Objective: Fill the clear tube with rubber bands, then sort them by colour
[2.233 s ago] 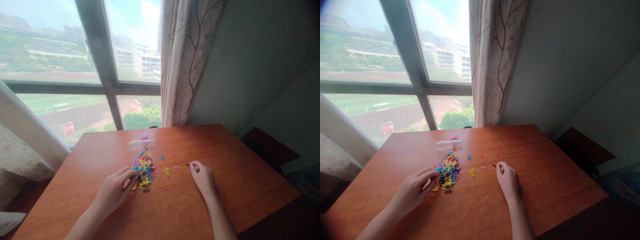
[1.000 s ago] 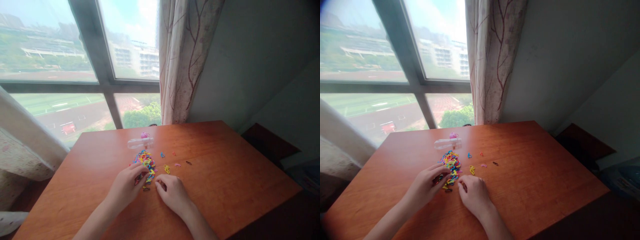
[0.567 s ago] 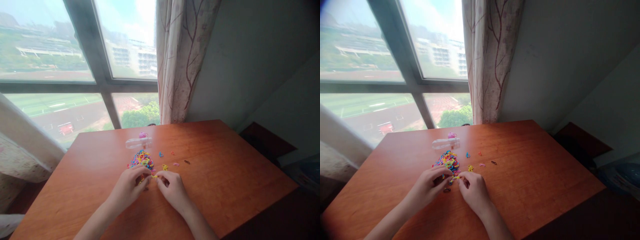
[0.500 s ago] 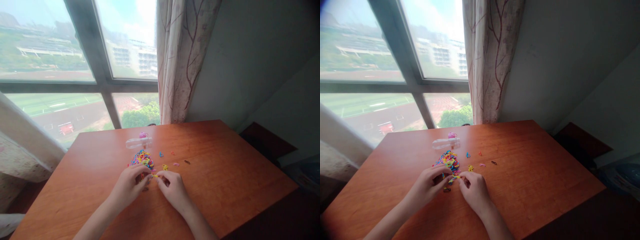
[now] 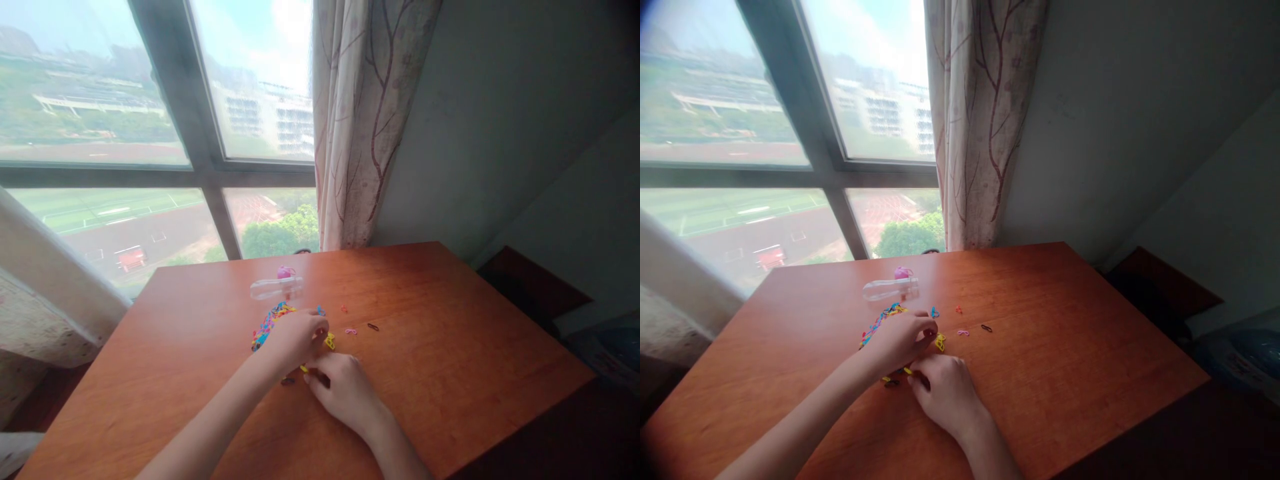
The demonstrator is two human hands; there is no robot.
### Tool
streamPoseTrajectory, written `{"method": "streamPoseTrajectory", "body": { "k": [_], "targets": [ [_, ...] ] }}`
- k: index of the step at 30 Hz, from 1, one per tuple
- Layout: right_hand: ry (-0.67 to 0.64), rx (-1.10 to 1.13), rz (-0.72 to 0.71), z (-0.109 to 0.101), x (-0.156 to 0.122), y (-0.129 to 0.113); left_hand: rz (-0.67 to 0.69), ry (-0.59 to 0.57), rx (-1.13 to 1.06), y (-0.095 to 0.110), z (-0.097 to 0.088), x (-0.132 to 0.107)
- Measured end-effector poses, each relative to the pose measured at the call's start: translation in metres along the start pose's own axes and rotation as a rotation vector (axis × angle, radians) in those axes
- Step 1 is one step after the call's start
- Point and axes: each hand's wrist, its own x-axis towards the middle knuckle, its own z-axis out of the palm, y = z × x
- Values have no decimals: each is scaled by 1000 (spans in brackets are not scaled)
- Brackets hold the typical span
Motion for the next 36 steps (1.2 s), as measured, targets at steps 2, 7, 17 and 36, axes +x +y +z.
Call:
{"method": "streamPoseTrajectory", "body": {
  "k": [2,7,17,36],
  "targets": [
    [-9,5,-5,-1,0,0,12,-20,15,0,4,4],
    [-4,27,-1,-3,-1,0,-11,-5,49,-1,1,0],
    [296,-93,201,-5,5,30,-102,160,-95,-26,-13,-66],
    [342,-180,205,-2,4,37,-182,162,-152,-42,7,-114]
  ]
}}
